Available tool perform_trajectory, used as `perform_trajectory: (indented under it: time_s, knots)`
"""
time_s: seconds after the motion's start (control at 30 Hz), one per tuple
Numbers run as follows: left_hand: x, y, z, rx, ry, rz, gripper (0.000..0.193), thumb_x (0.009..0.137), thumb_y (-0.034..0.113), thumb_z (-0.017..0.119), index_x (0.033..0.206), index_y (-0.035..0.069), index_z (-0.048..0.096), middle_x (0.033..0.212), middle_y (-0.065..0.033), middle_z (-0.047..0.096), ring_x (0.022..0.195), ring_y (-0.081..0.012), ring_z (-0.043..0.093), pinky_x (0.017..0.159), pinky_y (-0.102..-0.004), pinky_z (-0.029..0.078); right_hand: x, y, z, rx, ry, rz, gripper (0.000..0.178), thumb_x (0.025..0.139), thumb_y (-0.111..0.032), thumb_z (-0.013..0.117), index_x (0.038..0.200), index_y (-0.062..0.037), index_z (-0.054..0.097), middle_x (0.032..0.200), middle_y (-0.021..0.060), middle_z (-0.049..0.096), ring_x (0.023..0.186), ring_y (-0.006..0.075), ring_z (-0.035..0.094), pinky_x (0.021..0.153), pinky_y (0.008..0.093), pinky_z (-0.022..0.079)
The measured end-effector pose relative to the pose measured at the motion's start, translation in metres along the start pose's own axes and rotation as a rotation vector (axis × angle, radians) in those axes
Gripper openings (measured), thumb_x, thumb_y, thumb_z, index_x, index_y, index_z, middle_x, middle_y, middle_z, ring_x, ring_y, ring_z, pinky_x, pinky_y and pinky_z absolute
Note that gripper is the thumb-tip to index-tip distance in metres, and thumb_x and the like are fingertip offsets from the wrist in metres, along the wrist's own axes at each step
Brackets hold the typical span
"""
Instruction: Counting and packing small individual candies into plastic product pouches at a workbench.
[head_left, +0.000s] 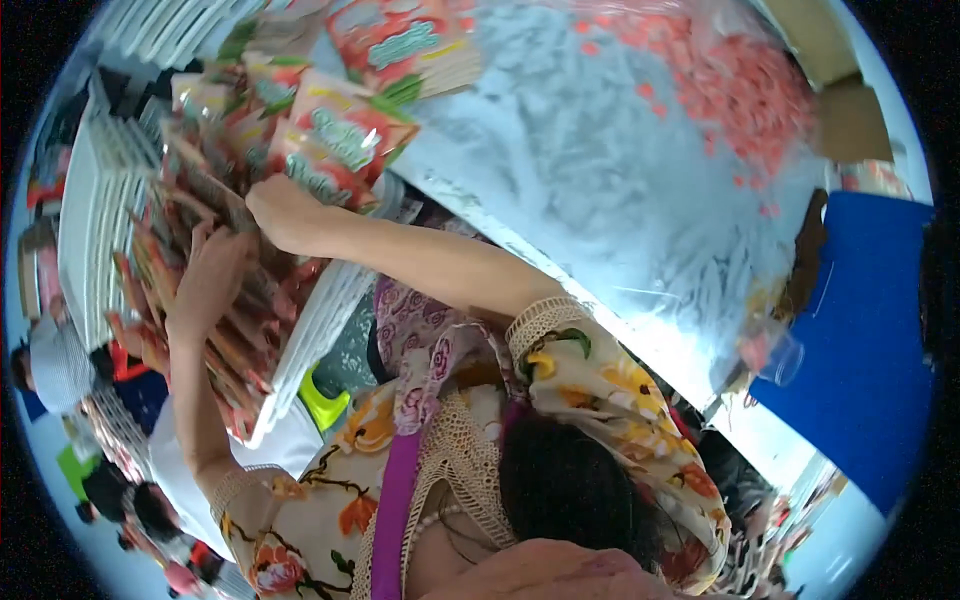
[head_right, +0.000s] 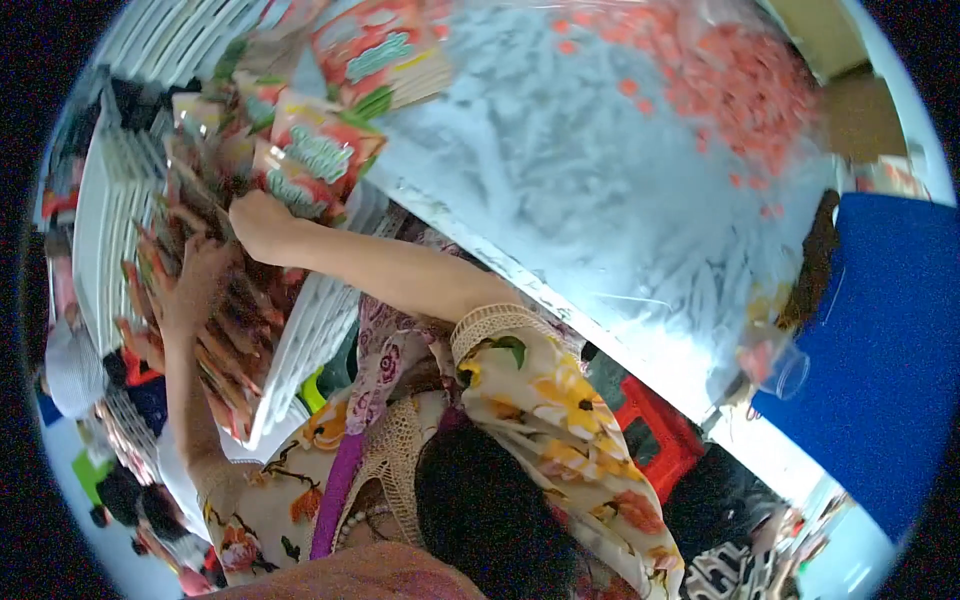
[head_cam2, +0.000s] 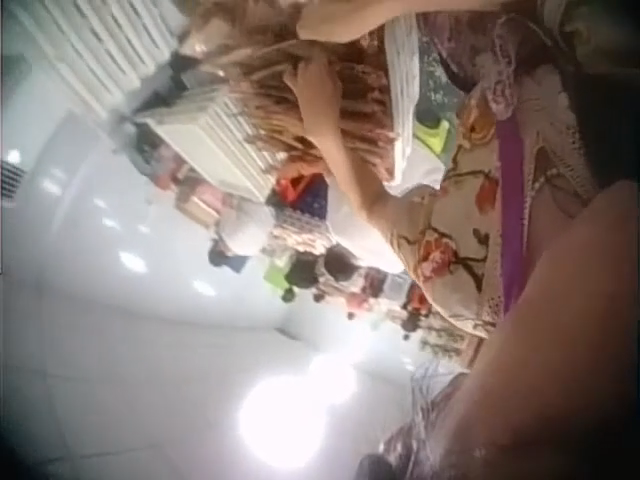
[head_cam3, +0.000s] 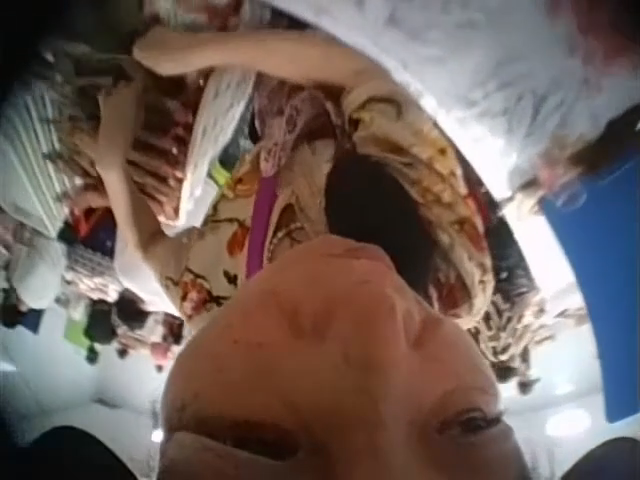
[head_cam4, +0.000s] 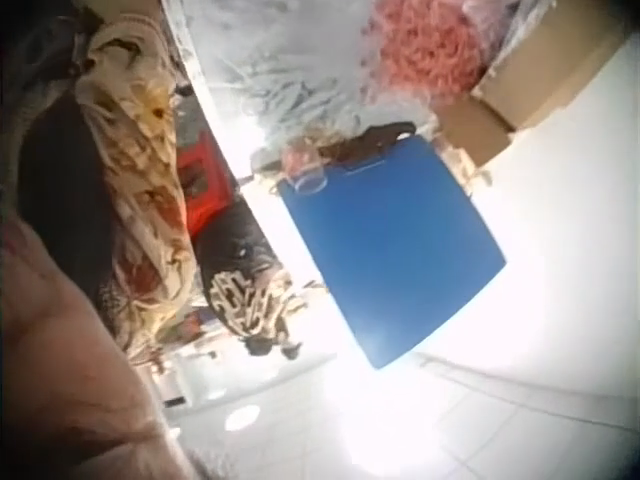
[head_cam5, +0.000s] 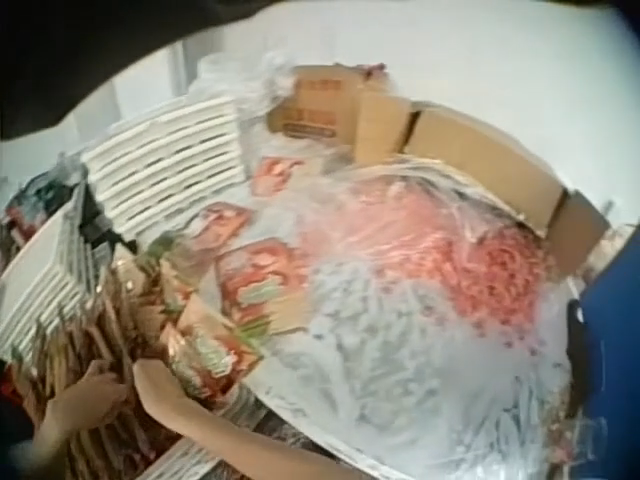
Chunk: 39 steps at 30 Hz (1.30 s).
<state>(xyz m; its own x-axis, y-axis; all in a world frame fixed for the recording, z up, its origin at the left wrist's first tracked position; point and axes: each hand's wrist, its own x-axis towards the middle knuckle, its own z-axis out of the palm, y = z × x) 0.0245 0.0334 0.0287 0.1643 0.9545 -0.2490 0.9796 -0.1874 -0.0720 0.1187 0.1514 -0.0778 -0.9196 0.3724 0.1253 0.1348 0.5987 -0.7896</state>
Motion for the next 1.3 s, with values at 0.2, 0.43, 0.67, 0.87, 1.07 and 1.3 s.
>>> perform_trajectory:
  time_s: [0.2,0.43,0.67,0.87,1.07,1.3]
  knots:
    - [0.015,0.013,-0.020,-0.002,0.067,-0.025,0.026,0.076,0.001,0.060,0.102,0.007,0.059,0.092,-0.0125,0.060,0.093,-0.0315,0.055,0.098,-0.0422,0.035,-0.149,0.102,-0.183,-0.024,0.532,-0.039,0.034,0.086,-0.022,0.069,0.118,-0.0101,0.064,0.108,0.0046,0.070,0.098,0.0162,0.065,0.088,0.0294,0.049]
    - [0.125,0.087,-0.048,-0.456,0.042,0.379,0.028,0.077,0.006,0.066,0.104,0.008,0.059,0.096,-0.0097,0.062,0.093,-0.0303,0.056,0.088,-0.0410,0.040,-0.369,0.290,-0.368,-0.746,0.957,0.529,0.029,0.093,-0.026,0.060,0.115,-0.0076,0.066,0.107,0.0106,0.069,0.094,0.0267,0.064,0.088,0.0356,0.049]
    - [0.273,0.165,-0.018,-0.297,0.267,0.423,0.017,0.081,0.009,0.059,0.097,0.004,0.061,0.084,-0.0178,0.065,0.079,-0.0364,0.065,0.065,-0.0461,0.051,-0.352,0.261,-0.278,-0.710,0.835,0.425,0.029,0.093,-0.024,0.057,0.112,-0.0046,0.067,0.102,0.0139,0.069,0.096,0.0287,0.062,0.092,0.0383,0.045]
    - [0.310,0.062,0.011,-0.038,0.137,-0.060,0.035,0.076,0.030,0.065,0.103,0.008,0.064,0.093,-0.0180,0.068,0.086,-0.0359,0.066,0.072,-0.0483,0.051,-0.365,0.174,-0.243,-0.133,0.878,0.706,0.030,0.096,-0.020,0.054,0.118,-0.0024,0.064,0.115,0.0105,0.067,0.104,0.0223,0.062,0.091,0.0315,0.046]
    - [0.299,0.035,0.035,-0.107,0.068,-0.094,0.040,0.076,0.026,0.071,0.109,0.007,0.061,0.099,-0.0188,0.067,0.094,-0.0370,0.064,0.078,-0.0480,0.050,-0.418,0.146,-0.245,0.134,1.131,0.684,0.033,0.097,-0.015,0.052,0.127,-0.0025,0.059,0.124,0.0052,0.063,0.110,0.0164,0.059,0.094,0.0292,0.045]
    - [0.298,0.128,0.016,-0.400,0.349,0.226,0.047,0.079,0.015,0.069,0.125,0.009,0.058,0.116,-0.0191,0.062,0.105,-0.0370,0.059,0.089,-0.0425,0.048,-0.419,0.145,-0.221,-0.254,0.922,0.559,0.044,0.084,-0.015,0.070,0.126,-0.0087,0.061,0.133,0.0105,0.057,0.122,0.0220,0.053,0.099,0.0359,0.044]
